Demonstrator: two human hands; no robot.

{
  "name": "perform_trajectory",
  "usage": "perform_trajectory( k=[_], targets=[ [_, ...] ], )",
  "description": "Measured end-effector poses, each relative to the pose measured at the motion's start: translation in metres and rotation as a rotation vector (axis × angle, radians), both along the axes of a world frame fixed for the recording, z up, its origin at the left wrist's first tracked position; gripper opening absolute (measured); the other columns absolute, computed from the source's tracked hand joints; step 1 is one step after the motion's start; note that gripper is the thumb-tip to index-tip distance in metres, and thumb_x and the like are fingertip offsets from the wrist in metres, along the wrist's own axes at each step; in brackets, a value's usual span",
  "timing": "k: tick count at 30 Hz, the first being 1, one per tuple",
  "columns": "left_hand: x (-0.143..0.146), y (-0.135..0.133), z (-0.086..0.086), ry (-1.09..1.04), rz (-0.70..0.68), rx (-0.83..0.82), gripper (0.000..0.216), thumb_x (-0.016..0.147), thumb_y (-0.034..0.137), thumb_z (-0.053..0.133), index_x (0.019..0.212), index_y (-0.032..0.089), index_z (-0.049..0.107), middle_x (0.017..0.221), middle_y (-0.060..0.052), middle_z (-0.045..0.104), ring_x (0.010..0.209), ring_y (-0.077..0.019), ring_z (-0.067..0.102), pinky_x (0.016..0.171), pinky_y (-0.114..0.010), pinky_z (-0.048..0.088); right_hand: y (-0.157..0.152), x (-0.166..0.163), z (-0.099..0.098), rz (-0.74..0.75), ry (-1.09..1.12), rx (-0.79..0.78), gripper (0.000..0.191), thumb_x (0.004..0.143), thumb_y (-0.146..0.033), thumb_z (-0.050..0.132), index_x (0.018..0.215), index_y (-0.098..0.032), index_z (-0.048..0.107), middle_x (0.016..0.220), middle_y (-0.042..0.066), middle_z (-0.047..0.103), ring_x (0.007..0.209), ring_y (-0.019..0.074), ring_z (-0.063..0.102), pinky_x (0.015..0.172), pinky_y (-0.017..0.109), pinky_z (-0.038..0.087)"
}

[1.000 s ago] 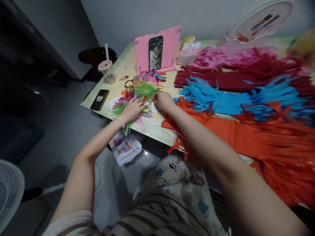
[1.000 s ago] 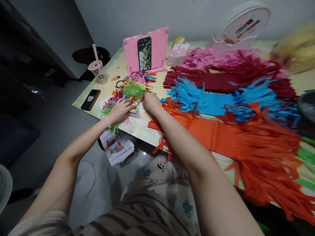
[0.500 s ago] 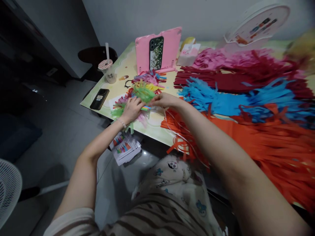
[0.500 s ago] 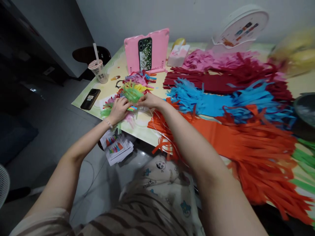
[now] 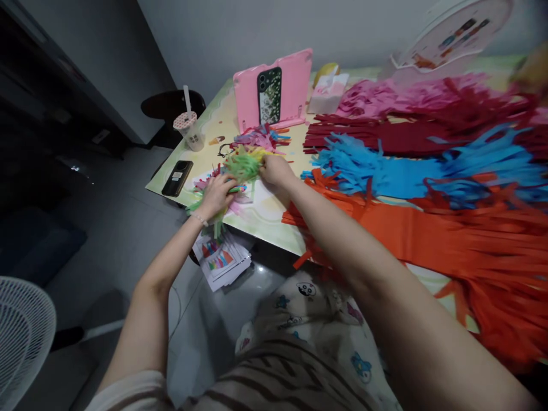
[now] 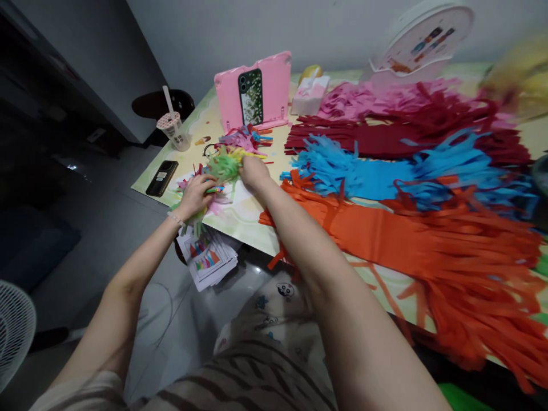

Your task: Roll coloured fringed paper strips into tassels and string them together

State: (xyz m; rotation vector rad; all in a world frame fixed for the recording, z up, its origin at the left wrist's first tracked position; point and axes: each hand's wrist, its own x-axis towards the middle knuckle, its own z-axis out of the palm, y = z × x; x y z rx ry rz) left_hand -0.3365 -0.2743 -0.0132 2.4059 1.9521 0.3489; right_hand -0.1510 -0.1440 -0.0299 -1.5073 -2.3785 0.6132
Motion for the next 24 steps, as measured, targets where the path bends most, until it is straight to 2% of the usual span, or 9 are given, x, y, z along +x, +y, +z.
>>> perform_trajectory(
  k=[2,5,10,13,17,21,24],
  targets=[
    [0.001,-0.001,-0.001,-0.008,-0.026,-0.027,0.040,0.087,0.013,0.058,0.123,0.020,0.073,0.136,-0.012,0.070,0.125,-0.0306,0.060,0.107,-0.047,0.042,0.002,0.004,0.001,-0.050,-0.022,0.002,0.042,0.097,-0.022,0.045,0.130,-0.007,0.067,0.132,0.026,0.070,0.120,0.0335,0.064,0.101,0.039,0.048],
    [-0.007,-0.004,0.004,-0.051,-0.032,-0.035,0.039,0.084,0.012,0.059,0.119,0.019,0.074,0.124,-0.010,0.076,0.116,-0.0305,0.064,0.105,-0.048,0.045,0.001,0.008,0.000,-0.093,-0.050,-0.013,0.041,0.099,-0.021,0.044,0.130,-0.006,0.066,0.133,0.027,0.069,0.123,0.0333,0.064,0.103,0.040,0.048],
    [-0.052,-0.013,0.036,-0.396,0.103,0.230,0.054,0.075,0.011,0.060,0.128,0.019,0.065,0.126,-0.008,0.073,0.113,-0.0237,0.068,0.104,-0.039,0.053,-0.005,0.004,-0.003,-0.095,-0.059,-0.050,0.039,0.099,-0.017,0.047,0.133,-0.006,0.064,0.132,0.028,0.069,0.124,0.0334,0.066,0.103,0.040,0.050],
    [-0.065,-0.014,0.045,-0.389,0.167,0.152,0.045,0.075,0.015,0.060,0.120,0.016,0.068,0.121,-0.008,0.074,0.110,-0.0235,0.069,0.103,-0.037,0.054,-0.008,0.002,-0.003,-0.094,-0.058,-0.059,0.039,0.100,-0.014,0.046,0.134,-0.004,0.062,0.135,0.029,0.067,0.126,0.0344,0.065,0.105,0.042,0.050],
    [-0.039,-0.015,0.027,-0.195,0.148,-0.066,0.041,0.076,0.015,0.058,0.113,0.013,0.074,0.120,-0.011,0.076,0.114,-0.0272,0.067,0.107,-0.041,0.052,-0.010,0.002,-0.004,-0.100,-0.065,-0.063,0.036,0.103,-0.020,0.050,0.132,-0.004,0.063,0.131,0.027,0.068,0.125,0.0321,0.066,0.105,0.043,0.052],
    [-0.004,-0.025,0.008,-0.136,0.013,-0.148,0.037,0.079,0.014,0.061,0.110,0.020,0.079,0.129,-0.010,0.073,0.125,-0.0283,0.062,0.110,-0.046,0.045,-0.011,0.003,-0.006,-0.105,-0.062,-0.055,0.040,0.102,-0.040,0.063,0.132,-0.014,0.064,0.131,0.013,0.068,0.119,0.0248,0.067,0.103,0.048,0.056],
    [0.008,-0.031,0.006,-0.086,-0.081,-0.181,0.035,0.080,0.014,0.066,0.112,0.023,0.078,0.135,-0.011,0.071,0.128,-0.0298,0.060,0.111,-0.049,0.040,-0.011,0.002,-0.008,-0.116,-0.051,-0.055,0.040,0.101,-0.041,0.065,0.132,-0.015,0.064,0.133,0.012,0.066,0.119,0.0243,0.067,0.103,0.048,0.057]
  ],
)
